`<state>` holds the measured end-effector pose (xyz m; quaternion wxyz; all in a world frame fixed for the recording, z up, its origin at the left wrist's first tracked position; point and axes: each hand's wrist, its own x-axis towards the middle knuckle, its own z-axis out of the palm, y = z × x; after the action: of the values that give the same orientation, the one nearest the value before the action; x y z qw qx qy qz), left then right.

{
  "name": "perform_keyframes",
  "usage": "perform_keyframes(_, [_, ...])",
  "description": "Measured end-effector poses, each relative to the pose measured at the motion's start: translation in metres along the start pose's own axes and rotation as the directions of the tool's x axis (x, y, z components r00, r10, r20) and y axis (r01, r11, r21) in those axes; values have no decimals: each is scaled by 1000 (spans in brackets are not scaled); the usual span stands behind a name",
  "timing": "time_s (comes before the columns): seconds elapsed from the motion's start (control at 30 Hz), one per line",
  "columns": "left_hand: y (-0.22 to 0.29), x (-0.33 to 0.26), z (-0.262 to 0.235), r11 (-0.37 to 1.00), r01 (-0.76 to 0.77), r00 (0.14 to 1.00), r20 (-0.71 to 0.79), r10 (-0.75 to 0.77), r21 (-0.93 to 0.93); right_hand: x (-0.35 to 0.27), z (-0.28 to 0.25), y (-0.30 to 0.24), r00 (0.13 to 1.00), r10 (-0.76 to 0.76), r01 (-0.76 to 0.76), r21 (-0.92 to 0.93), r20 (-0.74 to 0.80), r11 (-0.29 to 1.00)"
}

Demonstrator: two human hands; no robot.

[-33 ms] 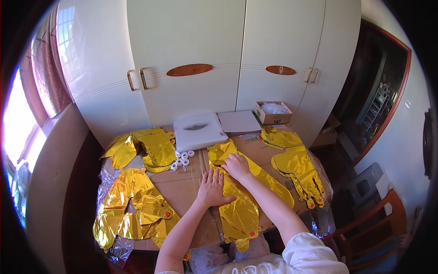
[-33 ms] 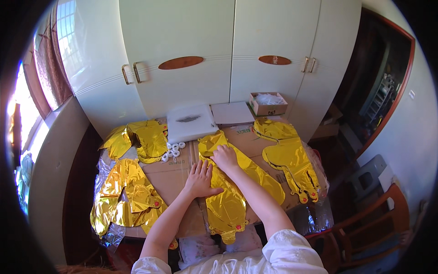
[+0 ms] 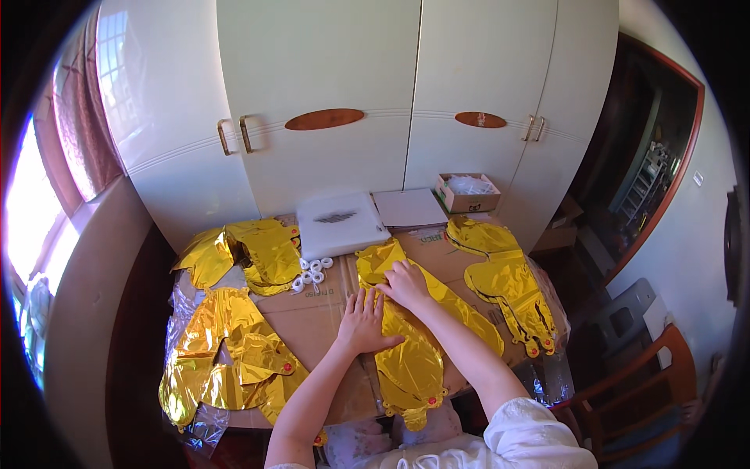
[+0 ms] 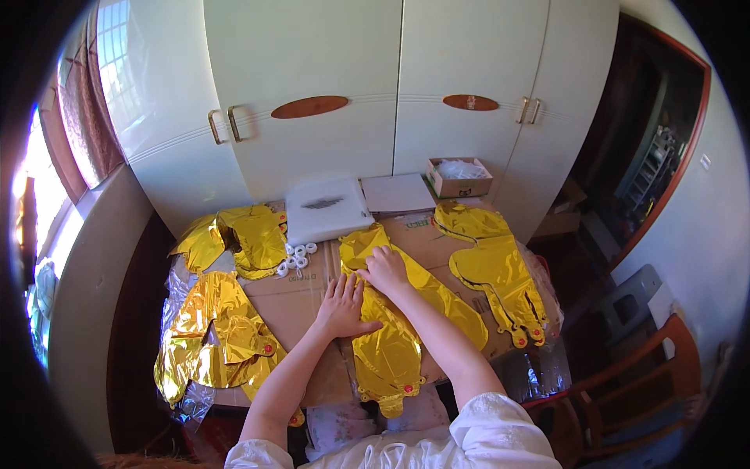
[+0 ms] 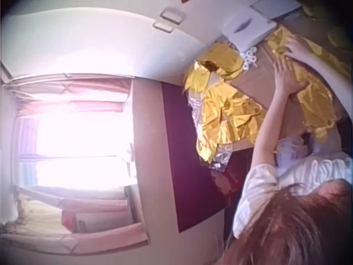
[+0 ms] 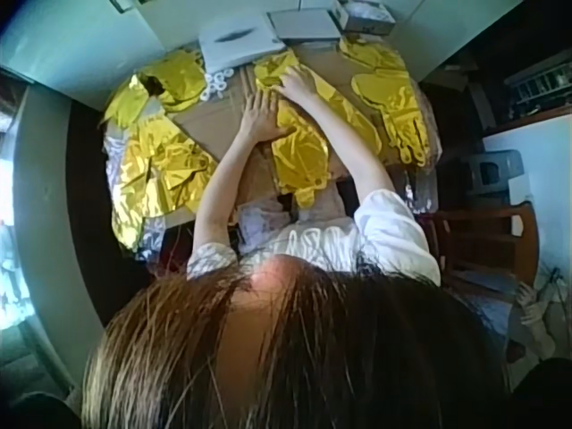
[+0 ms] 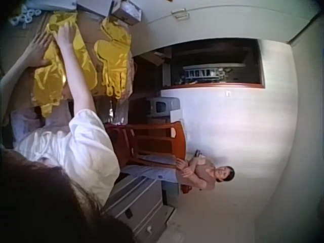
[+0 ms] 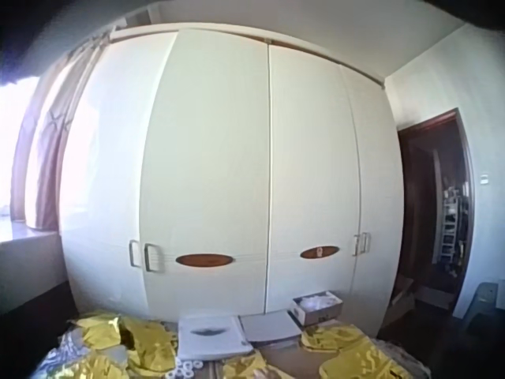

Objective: Fold gold-colored foil balloons and prepare them for packaging.

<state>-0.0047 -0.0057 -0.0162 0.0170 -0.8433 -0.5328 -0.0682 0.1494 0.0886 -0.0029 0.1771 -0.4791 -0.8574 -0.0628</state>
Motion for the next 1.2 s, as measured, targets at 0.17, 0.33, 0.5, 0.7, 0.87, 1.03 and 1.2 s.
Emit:
perform_keyframes(0.17, [5,4,1,1000,-16,1000,-3,16,-5,-11,10,16,993,-52,61,85,-106,994])
perform_keyframes(0.33, [4,4,0,1000,-16,1000,-11,16,-5,-6,20,23,992,-98,87,133,80,987])
perform_keyframes(0.5, [4,4,2,1000,-22,999,-28,22,-9,-6,27,22,979,-77,40,192,190,980])
perform_keyframes(0.7, [4,4,1,1000,-21,1000,-12,21,-9,-5,37,20,998,52,-59,486,28,872])
perform_keyframes(0.87, [4,5,2,1000,-18,1000,-3,18,-16,20,32,56,996,40,-3,415,-79,910])
perform_keyframes(1.03, [3,3,1,1000,-15,1000,-9,15,-7,27,25,84,999,-33,34,319,-10,947])
perform_keyframes(1.2, [3,4,0,1000,-11,1000,-4,11,-15,17,33,82,998,-50,41,254,32,966])
